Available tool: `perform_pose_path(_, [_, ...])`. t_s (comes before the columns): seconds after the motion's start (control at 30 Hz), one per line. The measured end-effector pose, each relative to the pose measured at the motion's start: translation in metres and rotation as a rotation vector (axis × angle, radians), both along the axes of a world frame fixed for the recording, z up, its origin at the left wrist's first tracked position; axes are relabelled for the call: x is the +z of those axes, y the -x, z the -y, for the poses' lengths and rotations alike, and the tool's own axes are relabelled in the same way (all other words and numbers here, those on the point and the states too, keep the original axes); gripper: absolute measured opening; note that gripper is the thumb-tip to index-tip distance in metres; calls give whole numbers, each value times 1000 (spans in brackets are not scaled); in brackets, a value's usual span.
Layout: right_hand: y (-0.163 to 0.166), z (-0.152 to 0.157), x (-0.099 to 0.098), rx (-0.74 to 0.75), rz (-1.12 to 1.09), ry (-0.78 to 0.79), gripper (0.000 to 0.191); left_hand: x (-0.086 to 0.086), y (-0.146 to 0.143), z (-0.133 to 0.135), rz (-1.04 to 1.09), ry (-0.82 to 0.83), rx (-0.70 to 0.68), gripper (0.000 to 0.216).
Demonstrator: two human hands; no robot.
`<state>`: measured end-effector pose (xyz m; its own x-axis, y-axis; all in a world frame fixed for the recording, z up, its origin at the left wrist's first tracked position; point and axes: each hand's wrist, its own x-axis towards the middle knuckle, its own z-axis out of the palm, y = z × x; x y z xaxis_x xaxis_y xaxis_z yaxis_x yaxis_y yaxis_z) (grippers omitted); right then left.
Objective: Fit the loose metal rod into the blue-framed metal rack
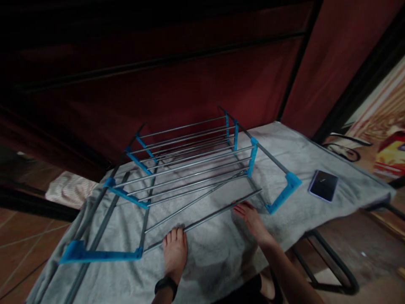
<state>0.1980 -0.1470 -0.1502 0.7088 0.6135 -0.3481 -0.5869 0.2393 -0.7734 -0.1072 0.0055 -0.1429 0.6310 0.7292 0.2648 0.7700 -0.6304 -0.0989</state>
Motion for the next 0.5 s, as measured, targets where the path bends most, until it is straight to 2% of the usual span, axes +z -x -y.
perform_pose_path(0.13, [22, 24, 10, -14, 60, 140, 45, 0, -2, -1, -9, -15, -12, 36])
perform_pose_path(0.2, [47, 46, 9, 56, 83, 185, 44, 1, -3, -1, -8, -22, -18, 36])
perform_pose_path(0.23, [62, 59, 6, 136, 81, 186, 44, 1, -3, -1, -5, -23, -20, 37])
perform_pose_path(0.3, [94, 84, -5, 475, 79, 178, 45, 3, -4, 0, 9, -14, -23, 37])
perform_pose_path(0.37, [120, 102, -20, 657, 164, 183, 41, 6, -5, 1, 28, 8, -22, 37])
perform_pose_path(0.43, [137, 108, -35, 597, 300, 250, 35, 8, -7, 2, 38, 22, -19, 37])
perform_pose_path(0.5, [143, 99, -45, 425, 366, 294, 31, 10, -8, 2, 31, 12, -19, 38])
